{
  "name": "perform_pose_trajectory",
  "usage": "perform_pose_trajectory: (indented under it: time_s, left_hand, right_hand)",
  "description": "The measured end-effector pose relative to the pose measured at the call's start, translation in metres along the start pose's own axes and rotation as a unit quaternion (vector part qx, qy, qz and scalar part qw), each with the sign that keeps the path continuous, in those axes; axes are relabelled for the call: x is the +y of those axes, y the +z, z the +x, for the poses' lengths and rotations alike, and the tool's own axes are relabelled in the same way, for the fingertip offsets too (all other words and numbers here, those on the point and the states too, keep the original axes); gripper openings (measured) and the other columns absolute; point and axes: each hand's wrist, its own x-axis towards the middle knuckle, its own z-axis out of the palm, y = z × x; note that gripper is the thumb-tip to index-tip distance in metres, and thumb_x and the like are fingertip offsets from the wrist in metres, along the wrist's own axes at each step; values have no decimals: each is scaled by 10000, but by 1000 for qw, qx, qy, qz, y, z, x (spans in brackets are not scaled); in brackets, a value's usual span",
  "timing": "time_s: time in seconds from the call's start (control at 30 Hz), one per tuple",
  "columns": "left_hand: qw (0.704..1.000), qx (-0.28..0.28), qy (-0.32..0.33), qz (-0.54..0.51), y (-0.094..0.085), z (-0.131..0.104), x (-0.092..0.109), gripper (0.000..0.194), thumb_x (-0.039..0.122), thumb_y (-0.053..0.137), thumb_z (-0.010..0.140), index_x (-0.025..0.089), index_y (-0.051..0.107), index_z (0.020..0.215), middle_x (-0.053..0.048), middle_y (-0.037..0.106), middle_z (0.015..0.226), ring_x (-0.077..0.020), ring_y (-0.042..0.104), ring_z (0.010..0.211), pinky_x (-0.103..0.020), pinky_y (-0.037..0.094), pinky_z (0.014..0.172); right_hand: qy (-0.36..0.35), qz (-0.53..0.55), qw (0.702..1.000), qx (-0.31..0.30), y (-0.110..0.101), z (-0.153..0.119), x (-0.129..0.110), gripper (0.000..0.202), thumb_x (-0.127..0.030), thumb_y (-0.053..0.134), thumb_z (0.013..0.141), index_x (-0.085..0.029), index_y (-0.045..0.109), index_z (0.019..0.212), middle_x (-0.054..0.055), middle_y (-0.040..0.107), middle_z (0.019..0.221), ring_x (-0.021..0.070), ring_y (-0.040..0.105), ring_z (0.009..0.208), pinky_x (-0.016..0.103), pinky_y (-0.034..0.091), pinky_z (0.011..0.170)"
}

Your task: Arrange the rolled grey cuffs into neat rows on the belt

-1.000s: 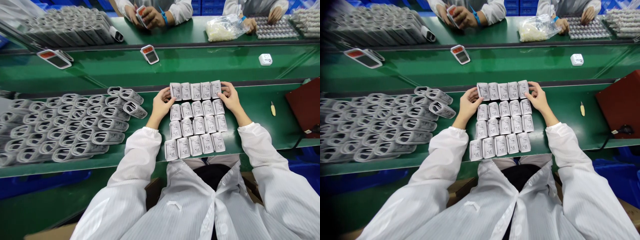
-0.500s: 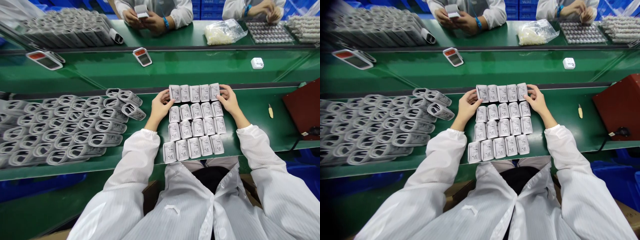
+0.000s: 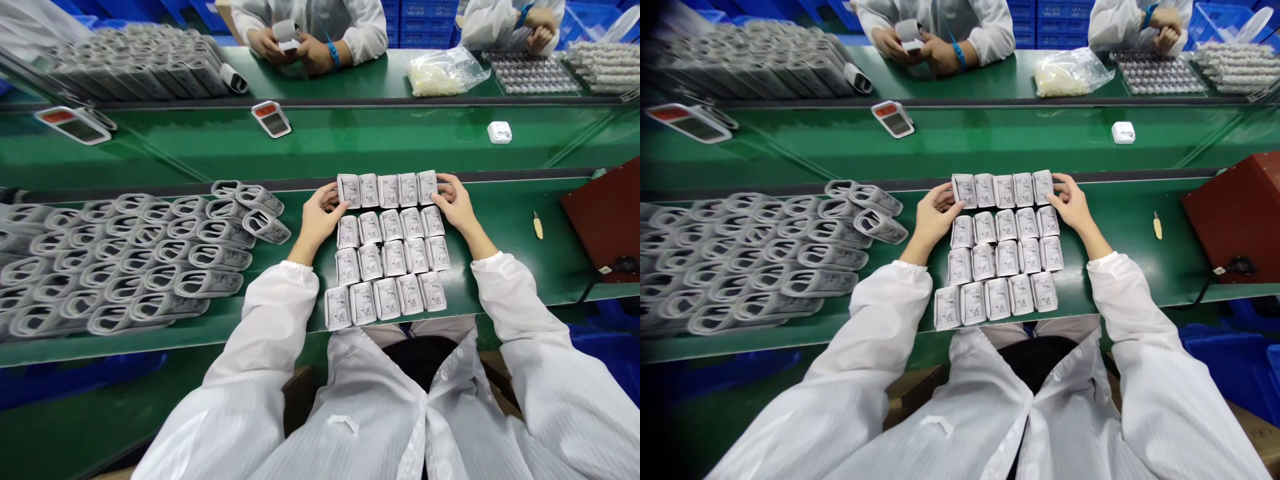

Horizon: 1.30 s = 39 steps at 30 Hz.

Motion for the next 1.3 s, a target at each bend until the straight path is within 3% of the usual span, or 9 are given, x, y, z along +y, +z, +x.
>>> perform_pose_trajectory:
  time_s: [0.17, 0.3, 0.43, 0.6, 0.73, 0.83, 0.9, 0.97, 1.3]
  left_hand:
    - [1000, 1, -2, 3, 0, 1, -4, 796, 586, 959, 814, 207, 707, 1467, -168, 851, 1327, -317, 861, 1149, -438, 725, 981]
    - [1000, -6, 10, 9, -1, 2, -5, 775, 546, 964, 804, 214, 685, 1447, -169, 842, 1334, -326, 850, 1179, -412, 719, 908]
    - [1000, 6, 23, 19, -1, 1, -3, 693, 482, 931, 834, 223, 664, 1418, -171, 815, 1368, -332, 807, 1292, -363, 689, 848]
    - [996, 47, 53, 61, -1, -7, 10, 452, 398, 798, 928, 238, 684, 1335, -141, 778, 1396, -292, 750, 1351, -349, 656, 889]
    - [987, 78, 68, 122, -7, -16, 24, 196, 351, 714, 962, 231, 693, 1115, -78, 779, 1136, -219, 745, 1038, -330, 592, 801]
    - [978, -30, 88, 184, -16, -25, 33, 176, 400, 679, 987, 228, 694, 954, -50, 753, 938, -213, 674, 858, -377, 552, 794]
    - [965, -121, 104, 207, -21, -30, 38, 271, 476, 659, 1020, 227, 712, 926, -67, 776, 940, -243, 684, 895, -423, 551, 858]
    - [960, -154, 110, 208, -23, -33, 42, 357, 551, 637, 1052, 226, 711, 921, -86, 794, 985, -260, 704, 951, -447, 551, 913]
    - [988, -9, 118, 104, 0, -42, 55, 534, 738, 478, 1125, 250, 637, 977, -36, 658, 918, -195, 608, 812, -371, 506, 751]
  right_hand:
    - [-9, -31, 999, -2, -1, 0, 8, 926, -1004, 735, 865, -360, 599, 1516, 112, 757, 1332, 295, 763, 947, 495, 718, 781]
    - [-5, -73, 997, 3, -2, -2, 7, 926, -989, 737, 876, -348, 575, 1524, 114, 729, 1442, 197, 676, 714, 405, 631, 643]
    - [-14, -105, 994, 10, 0, -3, -4, 752, -824, 765, 950, -315, 595, 1478, 120, 728, 1491, 129, 527, 561, 394, 550, 595]
    - [-48, -150, 987, 30, -1, -11, -15, 530, -623, 741, 1009, -284, 638, 1403, 103, 730, 1397, 136, 519, 573, 388, 486, 573]
    - [-73, -159, 983, 50, -7, -23, -19, 368, -595, 757, 1008, -256, 626, 1066, 56, 669, 1068, 144, 502, 567, 387, 440, 565]
    - [-80, -176, 981, 6, -12, -30, -24, 386, -598, 776, 1005, -260, 602, 936, 2, 566, 837, 171, 497, 600, 396, 454, 619]
    - [-87, -187, 978, -34, -14, -32, -27, 392, -632, 766, 1015, -261, 653, 959, 4, 568, 809, 186, 509, 631, 406, 468, 656]
    - [-86, -188, 977, -53, -13, -32, -29, 439, -690, 739, 1026, -259, 681, 966, 21, 602, 842, 189, 515, 645, 405, 464, 653]
    - [-97, -158, 981, 52, 8, -36, -27, 464, -686, 746, 1020, -253, 608, 927, 37, 598, 948, 150, 475, 641, 327, 410, 521]
